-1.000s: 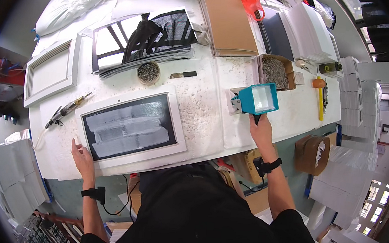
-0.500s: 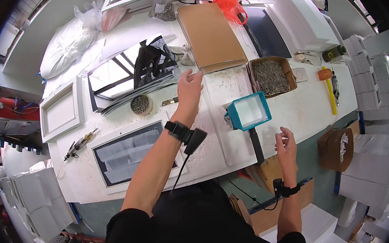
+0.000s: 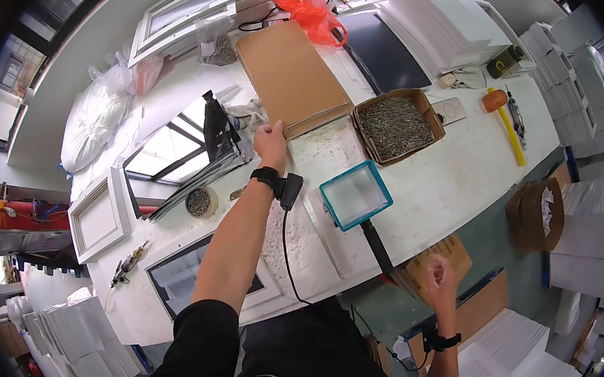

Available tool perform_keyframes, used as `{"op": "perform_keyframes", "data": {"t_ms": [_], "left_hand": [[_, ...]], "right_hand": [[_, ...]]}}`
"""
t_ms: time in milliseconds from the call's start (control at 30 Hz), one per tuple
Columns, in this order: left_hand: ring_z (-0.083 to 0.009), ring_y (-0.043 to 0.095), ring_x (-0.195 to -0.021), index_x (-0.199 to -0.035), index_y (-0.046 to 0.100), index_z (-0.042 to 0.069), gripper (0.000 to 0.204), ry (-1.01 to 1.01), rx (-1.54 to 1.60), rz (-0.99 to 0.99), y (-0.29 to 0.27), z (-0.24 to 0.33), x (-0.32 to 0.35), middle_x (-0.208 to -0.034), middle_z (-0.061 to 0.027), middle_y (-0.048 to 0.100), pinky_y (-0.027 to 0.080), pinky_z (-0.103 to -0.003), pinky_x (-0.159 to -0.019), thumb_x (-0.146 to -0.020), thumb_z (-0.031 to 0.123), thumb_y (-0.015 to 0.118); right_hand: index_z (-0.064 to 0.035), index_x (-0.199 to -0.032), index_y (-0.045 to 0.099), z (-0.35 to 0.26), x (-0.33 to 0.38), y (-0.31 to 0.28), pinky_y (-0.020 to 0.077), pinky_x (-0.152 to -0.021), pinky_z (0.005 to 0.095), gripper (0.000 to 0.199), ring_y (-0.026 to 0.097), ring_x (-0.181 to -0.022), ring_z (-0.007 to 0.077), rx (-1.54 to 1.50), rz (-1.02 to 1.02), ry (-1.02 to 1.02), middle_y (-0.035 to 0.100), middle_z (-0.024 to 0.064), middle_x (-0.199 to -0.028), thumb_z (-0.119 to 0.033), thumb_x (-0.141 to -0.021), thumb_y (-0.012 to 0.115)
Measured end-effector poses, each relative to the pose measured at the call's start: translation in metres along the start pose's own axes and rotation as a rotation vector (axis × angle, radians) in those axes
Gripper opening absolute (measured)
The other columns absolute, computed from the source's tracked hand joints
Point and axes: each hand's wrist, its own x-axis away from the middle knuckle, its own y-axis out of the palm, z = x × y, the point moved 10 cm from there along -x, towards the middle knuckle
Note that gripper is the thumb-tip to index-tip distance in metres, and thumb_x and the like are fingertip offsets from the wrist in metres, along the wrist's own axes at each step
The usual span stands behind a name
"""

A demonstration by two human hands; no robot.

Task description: The person assembles window components on a workbench. They place a black panel into a white frame, add a white board, and then use a pneumatic screwdriver to fasten screws into the board. The person handles the frame, panel, board, and screws throughout the process.

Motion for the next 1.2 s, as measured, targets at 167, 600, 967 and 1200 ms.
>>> {"op": "perform_keyframes", "data": {"t_ms": [167,600,967,1200], "left_hand": [[-0.0180,0.065,-0.078,-0.101,0.064,-0.001,0.030,-0.038,-0.046,-0.005,-0.008,0.017,0.004,-0.089,-0.0097,0.068,0.054,-0.034,-0.070,-0.092,0.026,0.075],[-0.0125,0.062,-0.069,-0.099,0.061,-0.001,0.016,-0.108,0.474,-0.184,-0.018,0.124,0.032,-0.085,-0.0059,0.064,0.053,-0.025,-0.061,-0.101,0.015,0.062],[-0.0084,0.066,-0.081,-0.105,0.062,0.004,0.012,-0.169,0.950,-0.404,-0.080,0.153,0.118,-0.092,-0.0010,0.064,0.060,-0.021,-0.073,-0.104,0.015,0.064],[-0.0072,0.059,-0.080,-0.107,0.053,0.009,0.017,-0.221,0.993,-0.532,-0.102,0.155,0.185,-0.092,-0.0002,0.060,0.052,-0.023,-0.071,-0.104,0.021,0.065]], "right_hand": [[-0.0033,-0.121,0.065,0.001,-0.001,0.008,0.0508,-0.067,0.0279,0.025,0.058,-0.075,0.0122,0.047,-0.009,-0.022,0.062,0.0052,-0.092,-0.008,-0.097,0.067],[-0.0029,-0.117,0.068,-0.055,0.010,-0.001,0.0507,-0.070,0.0281,0.018,0.059,-0.078,0.0126,0.034,-0.013,-0.122,0.066,0.0061,-0.096,-0.009,-0.100,0.063],[-0.0004,-0.123,0.066,-0.187,0.024,0.049,0.0524,-0.072,0.0257,0.026,0.061,-0.076,0.0115,-0.268,-0.133,-0.271,0.066,0.0074,-0.096,-0.005,-0.097,0.068],[0.0040,-0.139,0.053,-0.305,0.008,0.139,0.0511,-0.093,0.0292,0.050,0.060,-0.113,0.0148,-0.580,-0.214,-0.460,0.062,0.0119,-0.124,-0.017,-0.098,0.073]]}}
